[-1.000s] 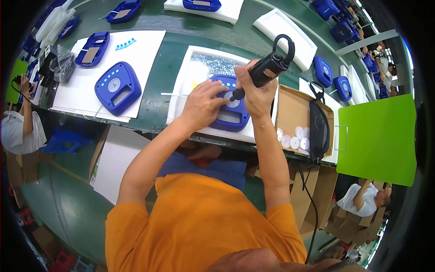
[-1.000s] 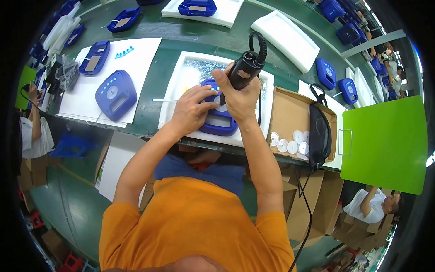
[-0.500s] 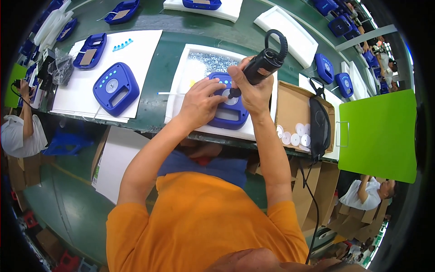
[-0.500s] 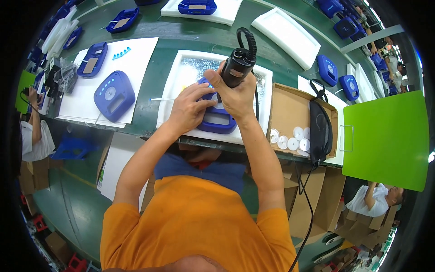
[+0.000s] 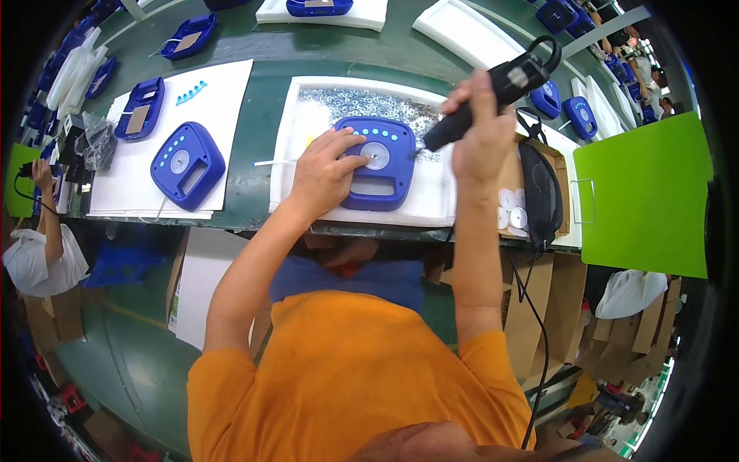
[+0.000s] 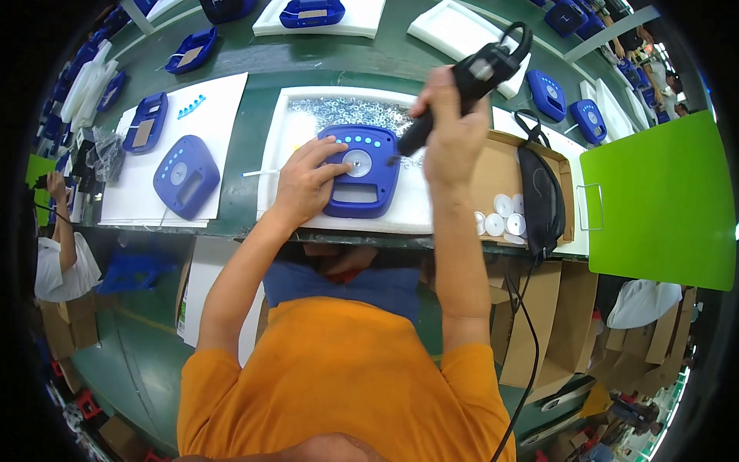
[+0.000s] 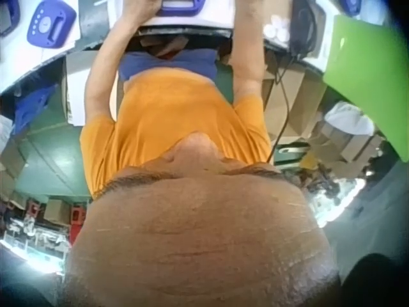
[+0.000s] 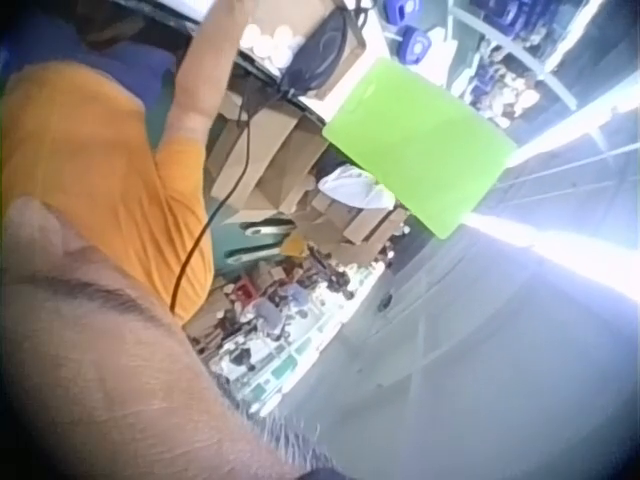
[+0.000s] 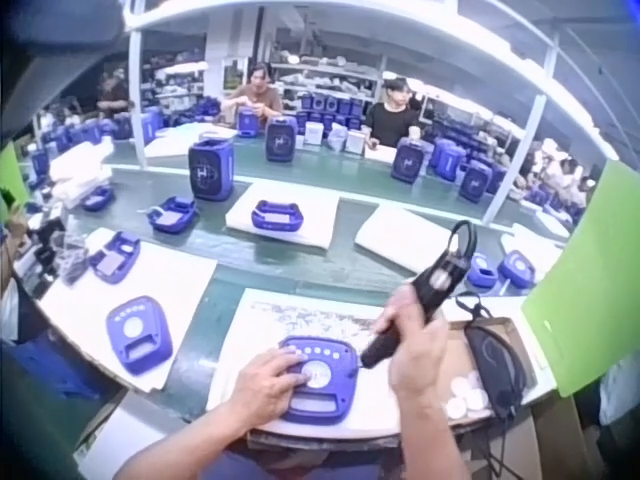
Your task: Assembling internal components into blue electronic device housings using an electric screwdriver at a factory workstation.
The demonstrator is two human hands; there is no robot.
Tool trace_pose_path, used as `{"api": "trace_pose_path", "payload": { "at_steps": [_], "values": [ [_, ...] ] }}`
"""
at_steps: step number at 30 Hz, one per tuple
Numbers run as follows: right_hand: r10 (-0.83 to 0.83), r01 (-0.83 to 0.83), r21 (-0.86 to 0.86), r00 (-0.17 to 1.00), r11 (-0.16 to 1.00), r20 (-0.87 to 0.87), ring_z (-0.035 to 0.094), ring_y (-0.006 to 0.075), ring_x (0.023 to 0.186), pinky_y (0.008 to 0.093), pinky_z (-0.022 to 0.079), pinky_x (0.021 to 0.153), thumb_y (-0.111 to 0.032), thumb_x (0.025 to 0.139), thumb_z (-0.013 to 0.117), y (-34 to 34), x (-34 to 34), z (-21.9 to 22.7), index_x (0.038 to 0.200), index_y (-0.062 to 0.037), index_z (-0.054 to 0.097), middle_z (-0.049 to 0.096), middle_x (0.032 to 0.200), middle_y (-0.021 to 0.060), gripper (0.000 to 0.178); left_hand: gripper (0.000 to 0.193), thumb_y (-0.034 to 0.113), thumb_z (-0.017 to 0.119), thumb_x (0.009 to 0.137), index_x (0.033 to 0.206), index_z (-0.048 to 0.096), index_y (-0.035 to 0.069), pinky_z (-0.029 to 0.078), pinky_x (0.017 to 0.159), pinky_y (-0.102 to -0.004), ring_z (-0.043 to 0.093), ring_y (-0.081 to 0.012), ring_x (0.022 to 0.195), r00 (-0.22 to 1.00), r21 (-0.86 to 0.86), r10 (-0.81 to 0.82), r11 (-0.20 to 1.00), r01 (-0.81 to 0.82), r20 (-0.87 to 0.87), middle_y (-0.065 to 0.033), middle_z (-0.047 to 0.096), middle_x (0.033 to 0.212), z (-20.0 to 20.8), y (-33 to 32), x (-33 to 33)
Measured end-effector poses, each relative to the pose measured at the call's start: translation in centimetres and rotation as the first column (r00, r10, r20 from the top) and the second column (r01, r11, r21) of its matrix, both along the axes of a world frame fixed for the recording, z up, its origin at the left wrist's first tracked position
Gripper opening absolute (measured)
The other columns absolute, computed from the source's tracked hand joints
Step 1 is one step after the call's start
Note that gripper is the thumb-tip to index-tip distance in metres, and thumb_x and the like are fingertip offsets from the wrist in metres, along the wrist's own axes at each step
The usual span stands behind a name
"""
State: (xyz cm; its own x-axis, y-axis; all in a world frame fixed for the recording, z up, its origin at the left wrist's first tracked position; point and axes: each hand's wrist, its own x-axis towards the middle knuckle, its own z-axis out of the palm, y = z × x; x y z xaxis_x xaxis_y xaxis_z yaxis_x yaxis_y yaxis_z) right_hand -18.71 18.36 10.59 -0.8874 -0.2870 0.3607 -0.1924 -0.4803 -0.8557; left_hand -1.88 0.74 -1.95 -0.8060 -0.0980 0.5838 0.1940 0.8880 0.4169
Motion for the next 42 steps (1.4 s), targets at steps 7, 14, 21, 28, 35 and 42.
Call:
{"api": "trace_pose_path", "payload": {
  "at_steps": [7, 14, 21, 28, 35, 42],
  "values": [
    [-0.080, 0.042, 0.644, 0.996, 0.764, 0.029, 0.073, 0.0188, 0.078, 0.0354, 0.063, 0.077, -0.025, 0.112, 0.073, 10.0, -6.9, -1.9, 0.123, -0.0009, 0.059, 0.070, 0.092, 0.0075, 0.031, 0.026, -0.002, 0.076, 0.088, 0.104, 0.089, 0.014, 0.054, 0.123, -0.0532, 0.073, -0.0345, 0.137, 1.000, -0.021, -0.005, 1.000, 0.005, -0.018, -0.0062, 0.081, 0.134, 0.4, 0.1, -0.3],
    [-0.013, 0.387, 0.922, 0.922, -0.001, -0.387, 0.081, 0.0512, 0.105, 0.0561, 0.062, 0.097, -0.044, 0.099, 0.086, 10.6, -9.0, -7.2, 0.136, 0.0069, 0.073, 0.081, 0.111, 0.0343, 0.065, 0.026, -0.003, 0.075, 0.088, 0.103, 0.088, 0.013, 0.053, 0.123, -0.0531, 0.072, -0.0356, 0.139, 1.000, -0.023, -0.009, 1.000, 0.009, -0.001, -0.0073, 0.081, 0.135, 0.6, -0.1, 0.0],
    [-0.013, 0.682, 0.731, 0.731, 0.006, -0.682, 0.080, 0.0499, 0.096, 0.0591, 0.063, 0.084, -0.036, 0.101, 0.084, 9.2, -4.2, -7.9, 0.121, -0.0014, 0.079, 0.081, 0.106, 0.0268, 0.041, 0.011, 0.009, 0.082, 0.096, 0.107, 0.085, 0.008, 0.052, 0.124, -0.0550, 0.061, -0.0423, 0.152, 0.966, 0.075, -0.130, 0.990, 0.116, 0.222, -0.0141, 0.073, 0.150, 4.2, 0.9, 3.6],
    [-0.152, 0.648, 0.582, 0.722, 0.491, -0.675, 0.082, 0.0321, 0.084, 0.0423, 0.065, 0.077, -0.022, 0.102, 0.084, 4.5, 2.4, -10.0, 0.114, -0.0030, 0.081, 0.083, 0.101, 0.0140, 0.023, 0.023, 0.022, 0.089, 0.097, 0.108, 0.081, 0.004, 0.055, 0.121, -0.0521, 0.055, -0.0436, 0.158, 0.932, -0.023, -0.106, 0.992, 0.122, 0.348, -0.0149, 0.065, 0.163, 5.6, 1.4, 4.2],
    [-0.295, 0.677, 0.447, 0.691, 0.585, -0.660, 0.079, 0.0322, 0.081, 0.0423, 0.062, 0.071, -0.007, 0.098, 0.080, 4.6, 2.8, -11.7, 0.103, -0.0029, 0.080, 0.080, 0.093, 0.0130, 0.006, 0.024, 0.019, 0.087, 0.100, 0.112, 0.078, 0.001, 0.056, 0.116, -0.0512, 0.063, -0.0446, 0.148, 0.924, 0.191, -0.143, 0.978, 0.078, 0.354, -0.0151, 0.065, 0.161, 10.7, 0.1, 2.0],
    [-0.232, 0.629, 0.451, 0.710, 0.633, -0.665, 0.078, 0.0363, 0.081, 0.0462, 0.062, 0.070, -0.004, 0.096, 0.081, 4.6, 3.2, -11.7, 0.099, -0.0034, 0.077, 0.078, 0.092, 0.0141, 0.006, 0.026, 0.023, 0.084, 0.101, 0.113, 0.075, 0.002, 0.057, 0.113, -0.0510, 0.064, -0.0449, 0.146, 0.979, -0.024, -0.141, 0.989, 0.147, 0.150, -0.0168, 0.066, 0.159, 8.5, -1.3, -7.8]
  ]
}}
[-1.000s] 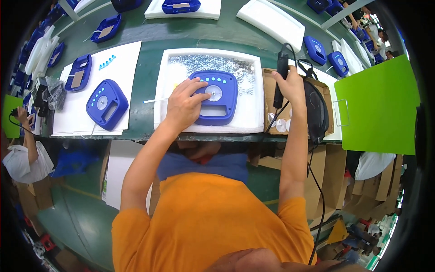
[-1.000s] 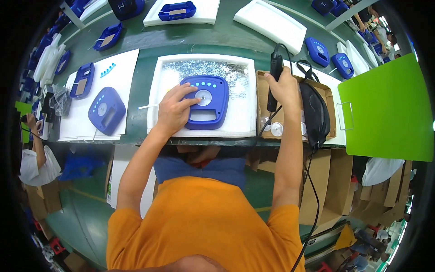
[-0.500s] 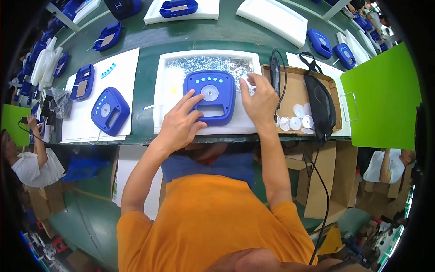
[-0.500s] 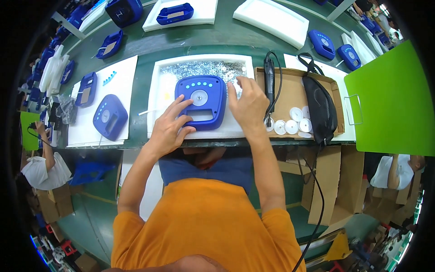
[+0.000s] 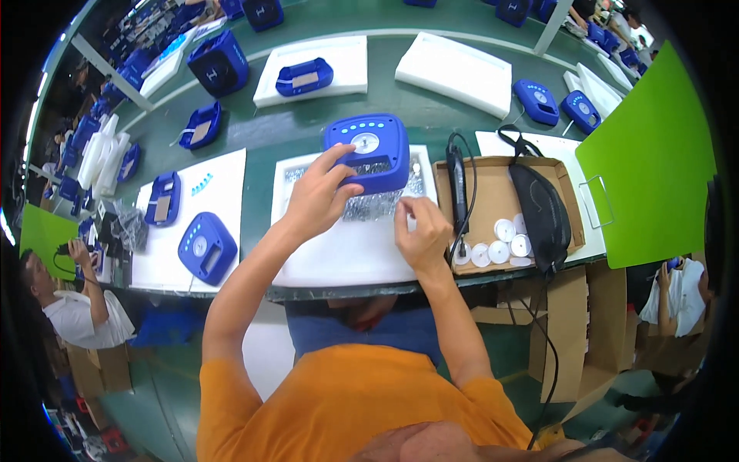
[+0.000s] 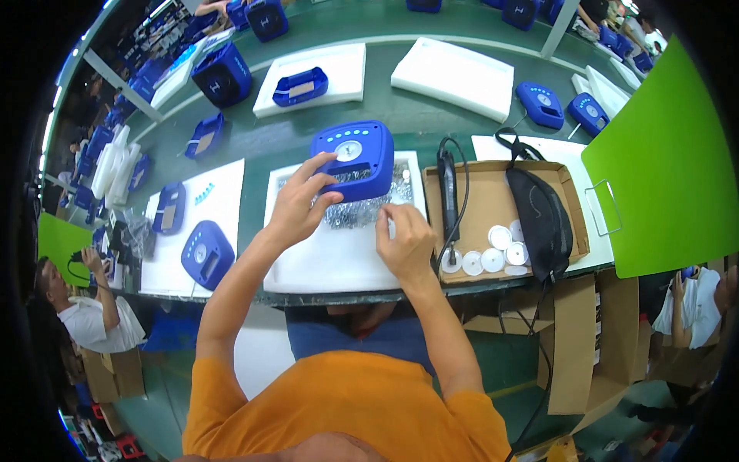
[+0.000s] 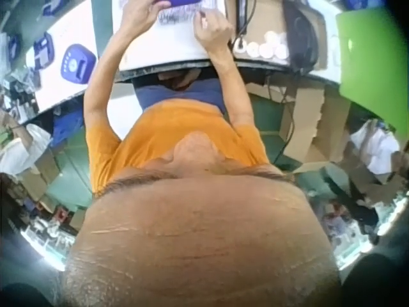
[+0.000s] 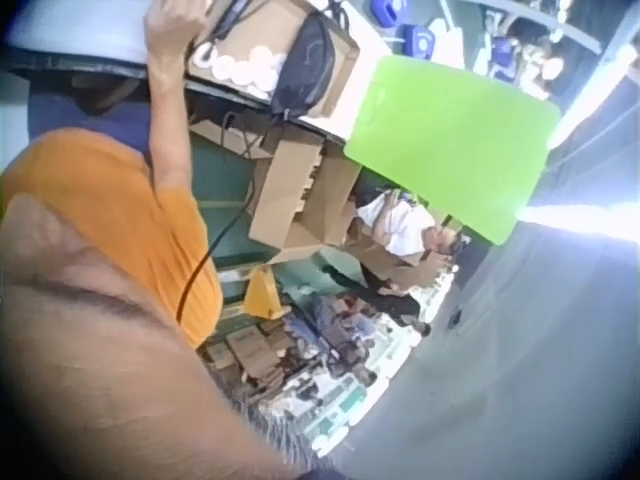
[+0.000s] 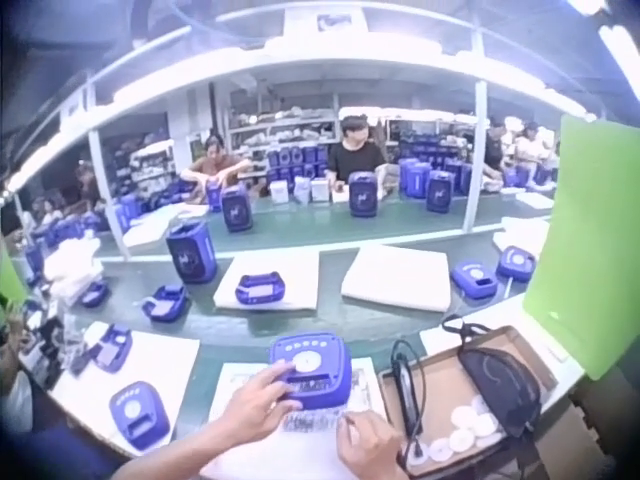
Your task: Assembling internal components into blue electronic device housings using an electric screwdriver at a factory workstation.
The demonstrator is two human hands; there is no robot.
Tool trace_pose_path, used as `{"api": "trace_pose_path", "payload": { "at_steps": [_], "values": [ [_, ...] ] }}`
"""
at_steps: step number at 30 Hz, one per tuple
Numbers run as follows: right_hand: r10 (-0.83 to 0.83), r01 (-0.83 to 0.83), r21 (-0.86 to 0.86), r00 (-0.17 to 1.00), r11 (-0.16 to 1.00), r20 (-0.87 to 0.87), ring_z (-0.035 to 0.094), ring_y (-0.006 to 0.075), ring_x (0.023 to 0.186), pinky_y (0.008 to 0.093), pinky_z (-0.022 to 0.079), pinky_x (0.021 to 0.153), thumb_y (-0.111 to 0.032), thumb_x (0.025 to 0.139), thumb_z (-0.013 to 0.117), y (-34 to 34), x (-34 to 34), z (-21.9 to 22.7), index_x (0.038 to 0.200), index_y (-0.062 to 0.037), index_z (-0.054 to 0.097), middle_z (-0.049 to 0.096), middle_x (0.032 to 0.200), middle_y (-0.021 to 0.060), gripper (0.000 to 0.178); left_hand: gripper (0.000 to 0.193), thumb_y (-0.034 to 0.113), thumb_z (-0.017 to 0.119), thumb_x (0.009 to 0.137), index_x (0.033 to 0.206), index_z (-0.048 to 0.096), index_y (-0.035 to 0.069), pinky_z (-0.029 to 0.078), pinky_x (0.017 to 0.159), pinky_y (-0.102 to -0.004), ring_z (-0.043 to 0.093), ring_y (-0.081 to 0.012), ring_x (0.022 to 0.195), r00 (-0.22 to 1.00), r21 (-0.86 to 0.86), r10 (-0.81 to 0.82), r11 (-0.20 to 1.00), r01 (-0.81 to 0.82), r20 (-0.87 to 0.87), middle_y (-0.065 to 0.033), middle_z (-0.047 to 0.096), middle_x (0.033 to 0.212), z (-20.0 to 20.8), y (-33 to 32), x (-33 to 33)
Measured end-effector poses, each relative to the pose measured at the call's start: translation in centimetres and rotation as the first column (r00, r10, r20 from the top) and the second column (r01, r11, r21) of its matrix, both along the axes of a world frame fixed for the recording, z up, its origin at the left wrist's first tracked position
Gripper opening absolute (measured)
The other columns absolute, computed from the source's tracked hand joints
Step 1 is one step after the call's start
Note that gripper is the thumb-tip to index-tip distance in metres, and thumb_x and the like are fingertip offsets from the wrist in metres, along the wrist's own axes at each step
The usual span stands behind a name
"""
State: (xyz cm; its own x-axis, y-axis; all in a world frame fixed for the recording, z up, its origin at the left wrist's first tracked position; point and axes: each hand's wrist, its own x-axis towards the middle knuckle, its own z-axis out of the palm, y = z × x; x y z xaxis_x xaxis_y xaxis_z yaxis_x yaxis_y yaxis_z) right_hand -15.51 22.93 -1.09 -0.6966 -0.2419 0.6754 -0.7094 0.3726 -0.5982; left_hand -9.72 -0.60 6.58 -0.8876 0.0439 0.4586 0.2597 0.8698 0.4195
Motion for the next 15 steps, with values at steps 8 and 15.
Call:
{"api": "trace_pose_path", "payload": {
  "at_steps": [8, 15],
  "values": [
    [0.021, -0.019, 0.039, 0.999, 0.999, -0.038, 0.078, 0.0354, 0.082, 0.0448, 0.062, 0.071, -0.007, 0.096, 0.081, 0.4, 0.3, -0.1, 0.101, -0.0053, 0.077, 0.079, 0.094, 0.0126, 0.007, 0.049, 0.037, 0.077, 0.107, 0.142, 0.069, 0.005, 0.046, 0.128, -0.0559, 0.048, -0.0463, 0.162, 0.977, -0.224, 0.180, 0.953, -0.202, -0.116, -0.0208, 0.051, 0.175, -3.6, -4.0, -19.6],
    [0.069, -0.066, 0.065, 0.997, 0.996, -0.033, 0.079, 0.0327, 0.083, 0.0433, 0.063, 0.070, -0.007, 0.095, 0.082, 0.1, 0.5, -0.1, 0.101, -0.0061, 0.078, 0.079, 0.093, 0.0108, 0.007, 0.072, 0.020, 0.073, 0.103, 0.169, 0.049, 0.007, 0.026, 0.136, -0.0693, 0.049, -0.0447, 0.161, 0.752, -0.441, 0.659, 0.682, -0.584, 0.023, -0.0201, 0.062, 0.165, -4.7, -14.5, -23.0]
  ]
}}
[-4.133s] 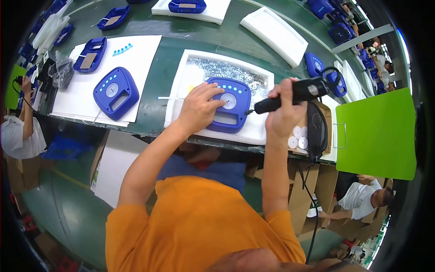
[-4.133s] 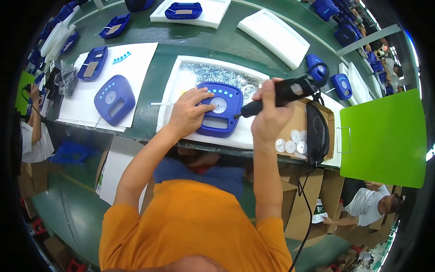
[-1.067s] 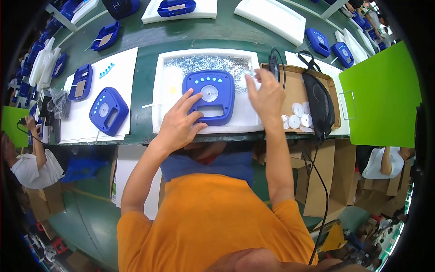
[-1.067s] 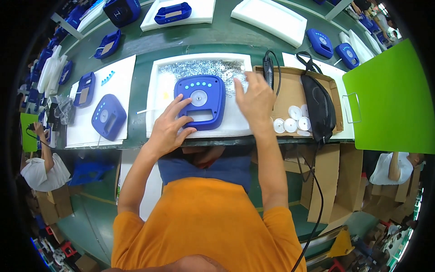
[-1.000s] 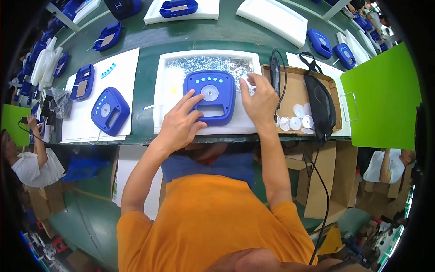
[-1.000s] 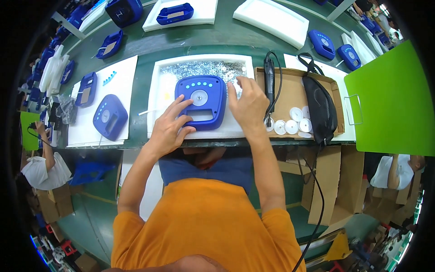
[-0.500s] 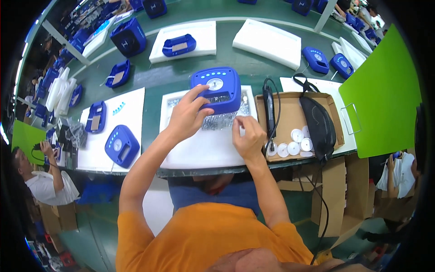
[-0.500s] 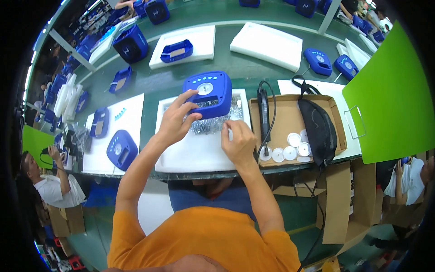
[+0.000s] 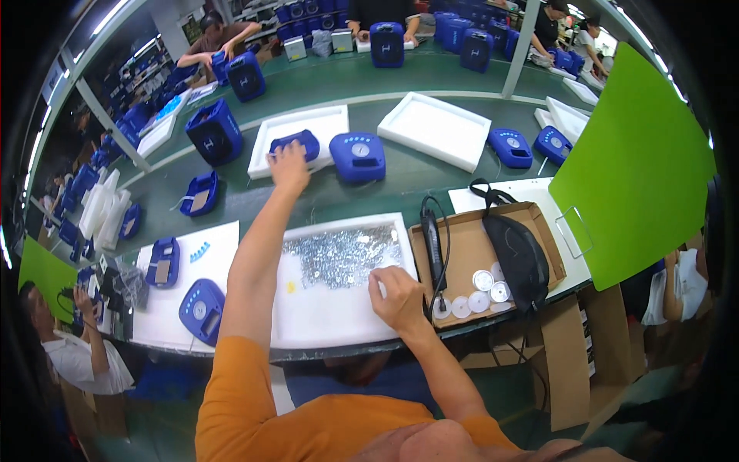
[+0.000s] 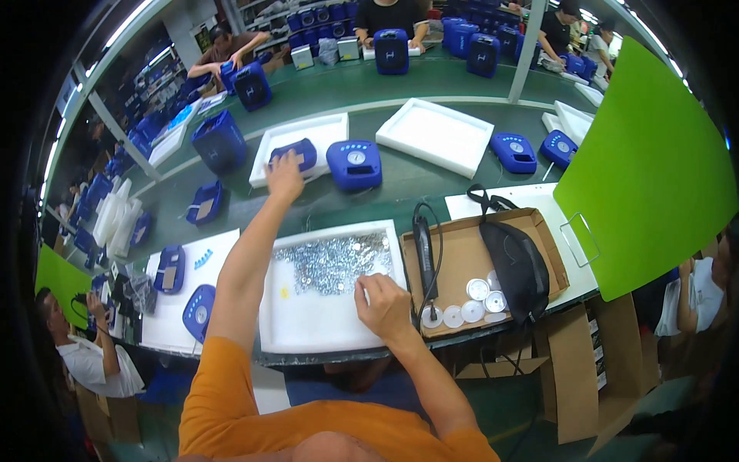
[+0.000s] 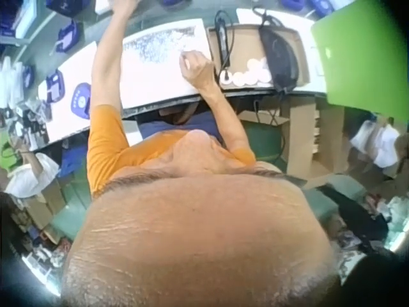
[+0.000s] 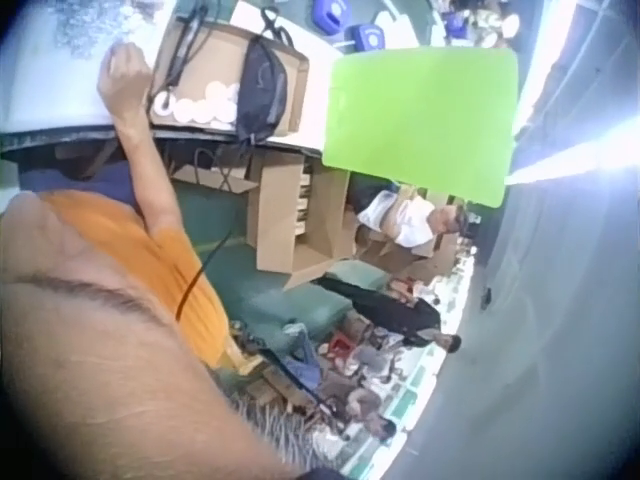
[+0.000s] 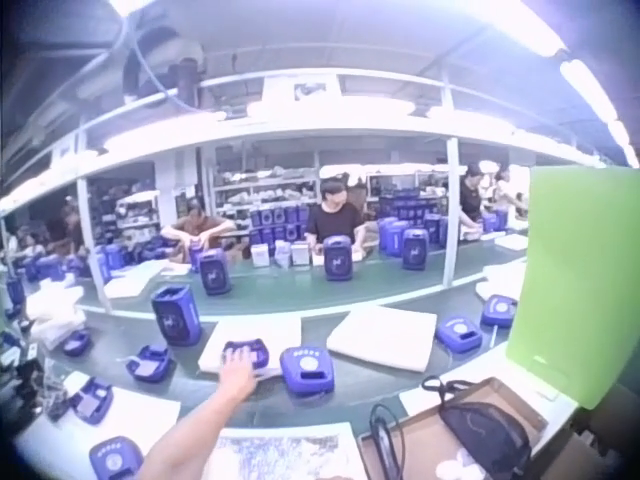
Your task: Assembling internal components into blue electronic device housings using an electric screwdriver at a factory workstation.
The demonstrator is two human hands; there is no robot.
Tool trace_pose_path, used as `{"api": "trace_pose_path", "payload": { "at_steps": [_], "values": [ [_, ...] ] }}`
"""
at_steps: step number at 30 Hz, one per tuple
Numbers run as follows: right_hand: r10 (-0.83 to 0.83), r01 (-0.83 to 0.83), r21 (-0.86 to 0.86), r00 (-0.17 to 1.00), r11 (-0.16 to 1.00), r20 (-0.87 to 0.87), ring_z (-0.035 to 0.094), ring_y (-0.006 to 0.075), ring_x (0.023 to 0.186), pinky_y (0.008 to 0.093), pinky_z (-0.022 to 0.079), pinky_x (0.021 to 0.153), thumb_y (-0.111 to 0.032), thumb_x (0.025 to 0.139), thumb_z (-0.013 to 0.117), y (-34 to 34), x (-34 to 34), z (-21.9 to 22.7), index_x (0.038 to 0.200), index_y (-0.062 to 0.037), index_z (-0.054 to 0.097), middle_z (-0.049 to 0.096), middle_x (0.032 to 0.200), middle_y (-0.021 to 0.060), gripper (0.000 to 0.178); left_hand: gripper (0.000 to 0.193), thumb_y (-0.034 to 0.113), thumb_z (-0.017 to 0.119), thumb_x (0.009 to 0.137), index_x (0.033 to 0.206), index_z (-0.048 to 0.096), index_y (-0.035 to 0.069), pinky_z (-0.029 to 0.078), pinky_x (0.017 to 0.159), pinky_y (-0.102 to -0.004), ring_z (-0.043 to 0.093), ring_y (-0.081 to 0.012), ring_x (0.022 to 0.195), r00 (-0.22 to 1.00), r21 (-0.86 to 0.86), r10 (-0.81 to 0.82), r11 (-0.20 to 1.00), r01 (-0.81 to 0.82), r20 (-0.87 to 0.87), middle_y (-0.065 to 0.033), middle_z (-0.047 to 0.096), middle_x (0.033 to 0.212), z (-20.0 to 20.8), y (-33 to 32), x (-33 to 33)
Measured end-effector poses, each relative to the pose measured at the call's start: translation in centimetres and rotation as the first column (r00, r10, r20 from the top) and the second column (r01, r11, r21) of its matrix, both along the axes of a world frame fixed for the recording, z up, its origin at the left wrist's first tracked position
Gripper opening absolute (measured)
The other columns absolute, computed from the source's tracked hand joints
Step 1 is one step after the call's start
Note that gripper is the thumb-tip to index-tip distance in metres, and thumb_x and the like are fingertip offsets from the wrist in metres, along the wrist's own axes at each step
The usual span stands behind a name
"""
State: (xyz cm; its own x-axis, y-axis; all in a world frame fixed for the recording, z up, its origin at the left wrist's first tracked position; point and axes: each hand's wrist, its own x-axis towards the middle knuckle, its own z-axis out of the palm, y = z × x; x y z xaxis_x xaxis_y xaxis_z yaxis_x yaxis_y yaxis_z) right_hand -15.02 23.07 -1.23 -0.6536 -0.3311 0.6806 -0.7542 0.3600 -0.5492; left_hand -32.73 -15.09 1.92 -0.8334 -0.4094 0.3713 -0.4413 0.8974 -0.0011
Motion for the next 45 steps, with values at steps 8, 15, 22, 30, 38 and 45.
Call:
{"api": "trace_pose_path", "payload": {
  "at_steps": [8, 15, 22, 30, 38, 45],
  "values": [
    [0.030, -0.030, 0.018, 0.999, 0.999, 0.017, 0.079, 0.0335, 0.081, 0.0434, 0.064, 0.071, -0.006, 0.094, 0.082, 0.0, 0.2, -0.1, 0.098, -0.0045, 0.079, 0.078, 0.089, 0.0110, 0.005, 0.017, 0.013, 0.073, 0.101, 0.113, 0.084, 0.013, 0.027, 0.137, -0.0677, 0.075, -0.0322, 0.121, 0.989, -0.274, -0.142, 0.951, 0.145, 0.028, -0.0088, 0.080, 0.109, 1.8, -4.2, 2.0],
    [0.012, -0.013, -0.017, 1.000, 1.000, -0.016, 0.079, 0.0321, 0.082, 0.0414, 0.063, 0.069, -0.004, 0.095, 0.081, -0.1, -0.3, -0.2, 0.099, -0.0038, 0.079, 0.079, 0.091, 0.0115, 0.005, 0.013, 0.018, 0.072, 0.108, 0.109, 0.076, 0.006, 0.047, 0.123, -0.0492, 0.076, -0.0273, 0.110, 0.880, 0.116, -0.306, 0.922, 0.369, -0.363, -0.0095, 0.079, 0.103, 6.2, -1.5, 8.3],
    [0.128, -0.074, -0.217, 0.961, 0.973, 0.246, 0.072, 0.0261, 0.083, 0.0400, 0.061, 0.071, -0.024, 0.098, 0.091, 0.5, 0.5, 3.0, 0.136, 0.0019, 0.074, 0.077, 0.118, 0.0171, 0.049, 0.023, 0.031, 0.065, 0.117, 0.112, 0.067, 0.009, 0.042, 0.079, -0.0231, 0.057, -0.0052, 0.086, 0.887, 0.883, -0.223, 0.157, 0.442, -0.405, 0.0059, 0.066, 0.094, 11.7, 6.3, 25.5],
    [0.401, -0.399, -0.081, 0.847, 0.913, 0.348, 0.073, 0.0239, 0.083, 0.0377, 0.060, 0.075, -0.025, 0.095, 0.095, 1.1, 2.7, 7.5, 0.138, 0.0045, 0.075, 0.079, 0.109, 0.0168, 0.056, 0.021, 0.030, 0.066, 0.118, 0.111, 0.067, 0.011, 0.043, 0.088, -0.0231, 0.057, -0.0039, 0.094, 0.910, 0.959, -0.306, -0.039, 0.282, -0.280, 0.0070, 0.065, 0.096, 10.8, 9.8, 33.7],
    [0.407, -0.416, -0.140, 0.671, 0.898, 0.619, 0.077, 0.0144, 0.083, 0.0294, 0.061, 0.074, -0.020, 0.094, 0.095, 2.2, 3.2, 8.3, 0.125, 0.0052, 0.081, 0.084, 0.101, 0.0113, 0.042, 0.036, 0.044, 0.061, 0.121, 0.130, 0.072, 0.011, 0.051, 0.095, -0.0246, 0.067, -0.0060, 0.103, 0.945, 0.962, -0.220, -0.178, 0.206, -0.243, -0.0002, 0.076, 0.108, 8.7, 10.6, 35.7],
    [0.330, -0.271, -0.213, 0.531, 0.939, 0.780, 0.077, 0.0126, 0.081, 0.0276, 0.063, 0.059, -0.023, 0.103, 0.088, 1.6, -0.9, 4.8, 0.126, 0.0106, 0.076, 0.082, 0.100, 0.0103, 0.043, 0.062, 0.054, 0.049, 0.124, 0.154, 0.068, 0.004, 0.061, 0.096, -0.0350, 0.077, -0.0193, 0.103, 0.931, 0.942, -0.176, 0.041, 0.333, -0.321, -0.0164, 0.082, 0.123, 2.8, 8.3, 35.0]
  ]
}}
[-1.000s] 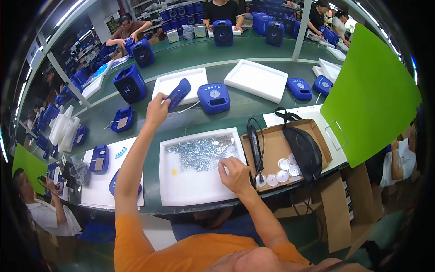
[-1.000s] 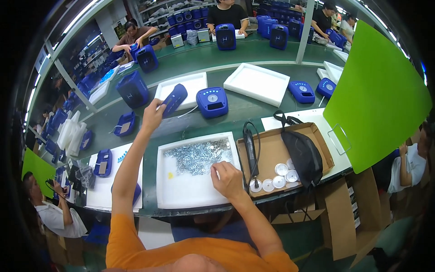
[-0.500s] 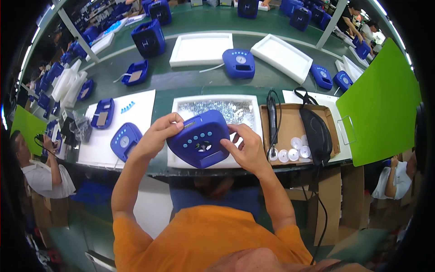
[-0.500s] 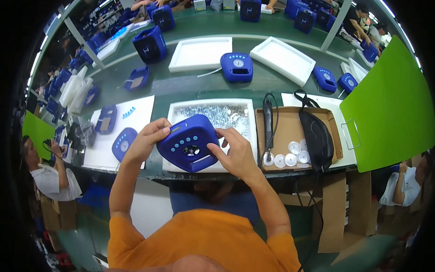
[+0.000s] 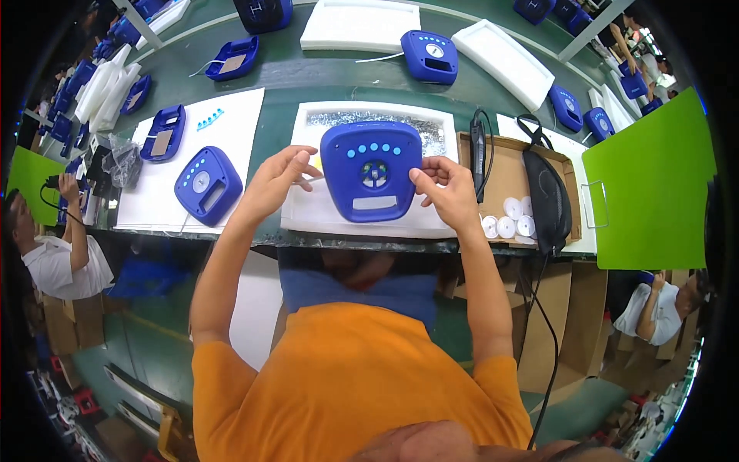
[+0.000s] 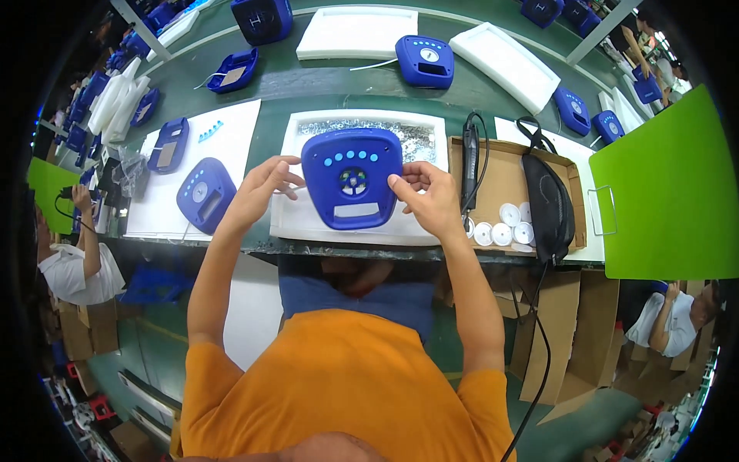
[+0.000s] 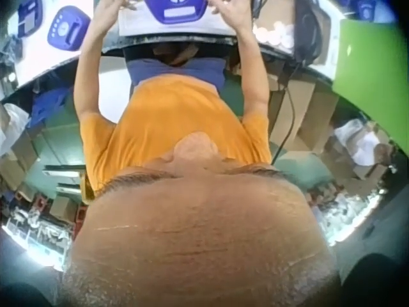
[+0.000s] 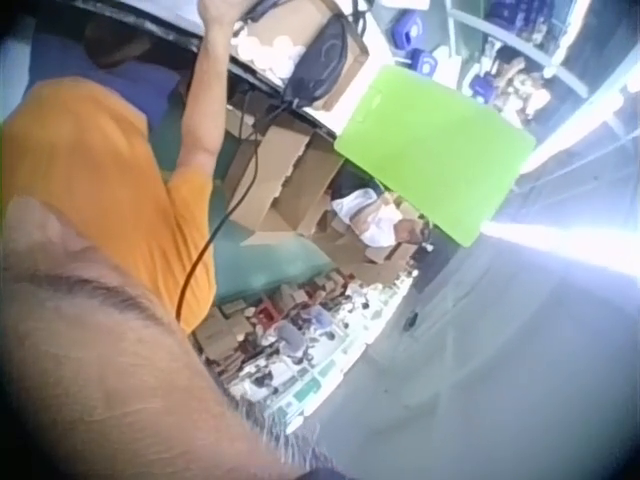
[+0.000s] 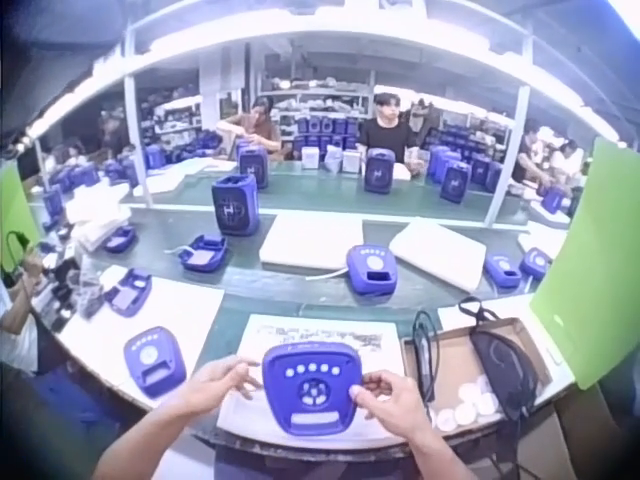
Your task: Assembling internal components into blue electronic device housings using an electric screwdriver at a factory workstation.
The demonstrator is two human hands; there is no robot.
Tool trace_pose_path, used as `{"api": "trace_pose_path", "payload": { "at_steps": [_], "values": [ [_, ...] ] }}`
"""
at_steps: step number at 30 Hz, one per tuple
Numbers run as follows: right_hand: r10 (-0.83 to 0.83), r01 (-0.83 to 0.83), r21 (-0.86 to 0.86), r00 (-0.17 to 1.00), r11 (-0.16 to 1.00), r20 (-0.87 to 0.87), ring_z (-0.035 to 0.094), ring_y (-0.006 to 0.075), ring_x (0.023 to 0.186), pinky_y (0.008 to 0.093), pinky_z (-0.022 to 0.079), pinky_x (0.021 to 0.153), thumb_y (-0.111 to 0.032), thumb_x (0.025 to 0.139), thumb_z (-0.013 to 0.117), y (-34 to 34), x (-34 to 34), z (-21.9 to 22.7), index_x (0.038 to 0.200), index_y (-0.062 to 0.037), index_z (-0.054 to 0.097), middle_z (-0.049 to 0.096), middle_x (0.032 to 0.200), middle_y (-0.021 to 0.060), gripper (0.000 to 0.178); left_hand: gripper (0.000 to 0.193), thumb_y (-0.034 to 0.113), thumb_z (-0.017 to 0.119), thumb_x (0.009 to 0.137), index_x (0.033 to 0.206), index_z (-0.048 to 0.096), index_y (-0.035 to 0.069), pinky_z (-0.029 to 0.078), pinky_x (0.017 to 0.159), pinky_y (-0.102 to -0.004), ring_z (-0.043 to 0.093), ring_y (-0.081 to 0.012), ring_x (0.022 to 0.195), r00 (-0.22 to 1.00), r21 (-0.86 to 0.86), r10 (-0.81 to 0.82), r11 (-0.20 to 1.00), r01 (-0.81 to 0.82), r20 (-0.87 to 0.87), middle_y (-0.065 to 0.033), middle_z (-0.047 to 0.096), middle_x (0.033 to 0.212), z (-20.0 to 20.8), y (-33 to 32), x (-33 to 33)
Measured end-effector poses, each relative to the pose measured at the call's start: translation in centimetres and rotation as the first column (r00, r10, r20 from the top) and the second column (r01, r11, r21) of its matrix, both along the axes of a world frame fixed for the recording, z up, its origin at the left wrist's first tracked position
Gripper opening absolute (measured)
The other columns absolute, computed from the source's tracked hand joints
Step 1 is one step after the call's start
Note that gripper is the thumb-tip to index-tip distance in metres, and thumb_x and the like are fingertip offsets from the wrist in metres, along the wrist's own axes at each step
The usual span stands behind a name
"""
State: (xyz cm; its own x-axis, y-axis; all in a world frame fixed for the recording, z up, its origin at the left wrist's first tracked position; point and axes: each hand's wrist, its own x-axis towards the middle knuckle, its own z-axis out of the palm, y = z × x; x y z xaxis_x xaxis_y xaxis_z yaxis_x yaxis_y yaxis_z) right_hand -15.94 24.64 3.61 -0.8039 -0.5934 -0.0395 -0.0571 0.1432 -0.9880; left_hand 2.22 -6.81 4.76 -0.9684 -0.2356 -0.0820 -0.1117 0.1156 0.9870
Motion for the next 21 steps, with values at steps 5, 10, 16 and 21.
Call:
{"api": "trace_pose_path", "payload": {
  "at_steps": [5, 10, 16, 21],
  "values": [
    [0.008, -0.018, 0.118, 0.996, 0.993, 0.088, 0.079, 0.0141, 0.082, 0.0283, 0.063, 0.060, -0.028, 0.102, 0.088, 0.0, -1.2, -2.7, 0.124, 0.0100, 0.078, 0.082, 0.095, 0.0111, 0.045, 0.045, 0.039, 0.071, 0.115, 0.135, 0.079, 0.000, 0.061, 0.081, -0.0344, 0.078, -0.0170, 0.082, 0.990, -0.338, 0.122, 0.937, -0.093, 0.067, -0.0139, 0.085, 0.098, -1.5, 0.0, 0.2],
    [0.069, -0.044, 0.389, 0.996, 0.920, -0.051, 0.077, 0.0150, 0.072, 0.0311, 0.060, 0.061, -0.035, 0.105, 0.084, -0.2, -1.7, -2.2, 0.113, 0.0106, 0.081, 0.081, 0.082, 0.0115, 0.046, 0.031, 0.032, 0.076, 0.110, 0.126, 0.083, 0.006, 0.063, 0.087, -0.0428, 0.081, -0.0273, 0.087, 0.983, -0.671, 0.183, 0.733, -0.113, 0.035, -0.0132, 0.086, 0.102, -0.3, 0.9, -0.6],
    [0.221, 0.058, 0.609, 0.901, 0.791, -0.373, 0.083, 0.0435, 0.085, 0.0471, 0.065, 0.083, -0.051, 0.105, 0.075, -0.3, -0.7, -0.8, 0.101, 0.0004, 0.089, 0.083, 0.086, 0.0240, 0.053, 0.016, 0.020, 0.079, 0.104, 0.115, 0.084, 0.010, 0.052, 0.120, -0.0543, 0.079, -0.0317, 0.107, 0.979, -0.918, 0.043, 0.343, -0.201, -0.198, -0.0099, 0.085, 0.109, -2.9, -0.8, -4.3],
    [-0.103, 0.269, 0.282, 0.867, 0.921, -0.488, 0.080, 0.0320, 0.069, 0.0423, 0.061, 0.067, -0.041, 0.104, 0.081, 2.4, -1.3, -2.2, 0.101, -0.0053, 0.089, 0.082, 0.078, 0.0162, 0.037, 0.010, 0.018, 0.080, 0.100, 0.106, 0.086, 0.013, 0.044, 0.129, -0.0558, 0.076, -0.0293, 0.110, 0.969, -0.947, -0.011, 0.214, -0.239, -0.247, -0.0073, 0.083, 0.106, -5.2, -2.2, -8.4]
  ]
}}
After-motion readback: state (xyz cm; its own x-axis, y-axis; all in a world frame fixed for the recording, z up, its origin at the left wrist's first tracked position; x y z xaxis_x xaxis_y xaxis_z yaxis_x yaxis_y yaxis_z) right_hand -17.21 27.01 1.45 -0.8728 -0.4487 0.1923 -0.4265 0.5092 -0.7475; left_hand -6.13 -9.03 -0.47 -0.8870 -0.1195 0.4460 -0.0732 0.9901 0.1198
